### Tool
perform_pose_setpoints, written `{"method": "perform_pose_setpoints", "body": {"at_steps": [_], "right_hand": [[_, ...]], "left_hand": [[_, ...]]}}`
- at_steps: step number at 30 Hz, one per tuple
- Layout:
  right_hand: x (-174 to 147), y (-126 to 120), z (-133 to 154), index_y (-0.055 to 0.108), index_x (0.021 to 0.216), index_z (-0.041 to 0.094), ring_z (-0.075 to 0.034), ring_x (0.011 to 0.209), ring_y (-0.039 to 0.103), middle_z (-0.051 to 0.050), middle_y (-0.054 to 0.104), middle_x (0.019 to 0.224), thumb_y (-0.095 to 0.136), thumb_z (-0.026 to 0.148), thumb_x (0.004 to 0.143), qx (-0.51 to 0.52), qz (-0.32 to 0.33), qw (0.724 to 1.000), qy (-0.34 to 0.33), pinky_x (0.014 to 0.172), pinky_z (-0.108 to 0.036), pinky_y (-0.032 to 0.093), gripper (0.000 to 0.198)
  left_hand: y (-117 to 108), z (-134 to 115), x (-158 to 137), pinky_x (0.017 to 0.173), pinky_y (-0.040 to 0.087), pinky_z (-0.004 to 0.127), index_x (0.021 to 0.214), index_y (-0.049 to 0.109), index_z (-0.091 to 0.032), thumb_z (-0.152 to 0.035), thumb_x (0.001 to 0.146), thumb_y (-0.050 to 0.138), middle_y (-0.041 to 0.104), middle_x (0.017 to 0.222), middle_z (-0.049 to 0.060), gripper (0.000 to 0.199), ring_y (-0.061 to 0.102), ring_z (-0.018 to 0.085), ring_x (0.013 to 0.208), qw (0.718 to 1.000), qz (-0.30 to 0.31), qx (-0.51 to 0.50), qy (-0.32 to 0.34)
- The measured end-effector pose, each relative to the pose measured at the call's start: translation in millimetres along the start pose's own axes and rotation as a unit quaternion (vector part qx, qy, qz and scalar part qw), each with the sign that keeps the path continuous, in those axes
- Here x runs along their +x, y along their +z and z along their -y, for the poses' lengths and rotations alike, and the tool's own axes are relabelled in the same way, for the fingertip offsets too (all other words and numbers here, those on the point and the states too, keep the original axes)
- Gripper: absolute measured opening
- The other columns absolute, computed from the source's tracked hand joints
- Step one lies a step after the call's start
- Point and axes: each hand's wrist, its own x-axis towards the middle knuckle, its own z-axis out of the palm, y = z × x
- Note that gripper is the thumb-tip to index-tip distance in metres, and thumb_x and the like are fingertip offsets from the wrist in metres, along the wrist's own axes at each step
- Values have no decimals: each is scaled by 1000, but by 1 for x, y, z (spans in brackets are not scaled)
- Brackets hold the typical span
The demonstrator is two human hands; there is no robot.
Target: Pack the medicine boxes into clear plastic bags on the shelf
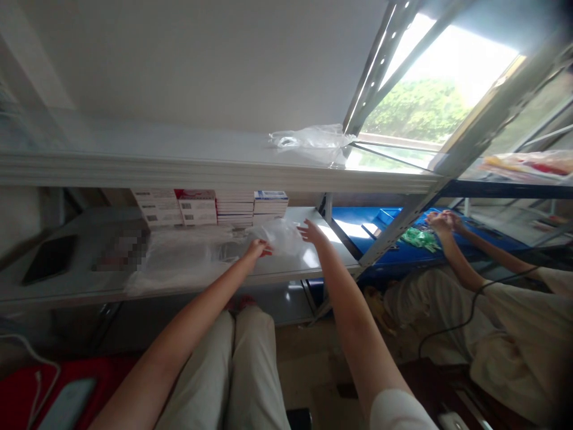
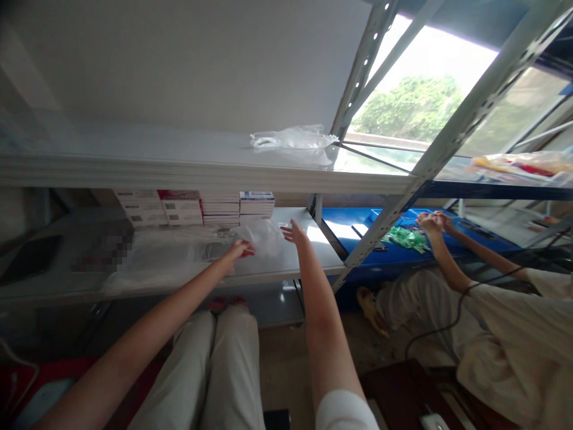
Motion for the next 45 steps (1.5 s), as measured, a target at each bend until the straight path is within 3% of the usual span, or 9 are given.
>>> {"method": "perform_pose_setpoints", "body": {"at_steps": [5, 8, 12, 18, 22, 25, 34, 40, 45], "right_hand": [[-32, -10, -4, 60, 100, 25, -21, 83, 65, -8, 68, 100, 50, 61, 76, -49, 67, 990, 112, 80, -41, 43, 45], [-61, -1, -29, 60, 105, 26, -21, 79, 64, -4, 70, 91, 72, 50, 61, -48, 156, 983, 85, 75, -36, 44, 52], [-82, 19, -63, 59, 108, 23, -19, 69, 63, -1, 68, 78, 80, 40, 50, -64, 158, 984, 46, 64, -31, 45, 63], [-77, 33, -80, 69, 76, 19, -18, 64, 61, -3, 69, 73, 71, 45, 61, -82, 122, 989, -10, 62, -31, 47, 30], [-77, 34, -78, 69, 76, 19, -18, 70, 62, -5, 70, 79, 67, 46, 64, -68, 126, 990, -16, 66, -31, 49, 30], [-79, 31, -77, 69, 79, 18, -18, 69, 63, -5, 70, 79, 65, 46, 66, -63, 132, 989, -13, 66, -31, 50, 31], [-86, 25, -78, 68, 82, 18, -15, 63, 60, -3, 70, 74, 62, 42, 69, -59, 122, 991, -16, 67, -30, 48, 28], [-93, 26, -78, 67, 90, 20, -14, 61, 58, 0, 67, 67, 60, 41, 69, -44, 106, 992, -46, 65, -29, 45, 30], [-90, 22, -84, 67, 76, 21, -14, 57, 50, 3, 57, 56, 64, 44, 61, -7, -8, 999, -36, 58, -27, 40, 27]], "left_hand": [[-19, -2, -13, 60, 49, 26, 76, 51, -19, -22, 86, 45, 68, 69, 2, 13, 67, 16, 64, 998, -21, 62, -12], [-27, -4, -22, 64, 48, 30, 68, 51, -20, -28, 83, 53, 66, 64, 5, 17, 67, 22, 76, 992, -45, 118, 6], [-28, -15, -39, 81, 43, 38, 72, 55, -17, -41, 79, 61, 65, 83, 17, 25, 55, 35, 108, 968, -106, 216, 75], [-11, -28, -58, 87, 40, 41, 103, 57, -13, -40, 77, 67, 61, 101, 20, 38, 51, 36, 110, 862, -26, 447, 236], [-9, -27, -58, 80, 44, 34, 102, 58, -17, -23, 87, 54, 60, 108, 15, 17, 53, 28, 108, 764, 19, 572, 298], [-13, -28, -56, 72, 45, 32, 97, 60, -16, -21, 92, 43, 66, 93, 13, 18, 61, 24, 90, 727, 42, 615, 303], [-14, -29, -51, 67, 45, 29, 119, 54, -18, -37, 90, 50, 68, 85, 7, 35, 64, 21, 78, 757, 34, 569, 319], [-18, -30, -43, 79, 45, 30, 81, 68, -17, -21, 88, 53, 63, 92, 6, 17, 57, 19, 93, 749, 41, 521, 406], [-36, -34, -41, 81, 45, 32, 76, 67, -18, -20, 81, 64, 64, 87, 3, 6, 56, 18, 87, 798, -4, 425, 428]]}}
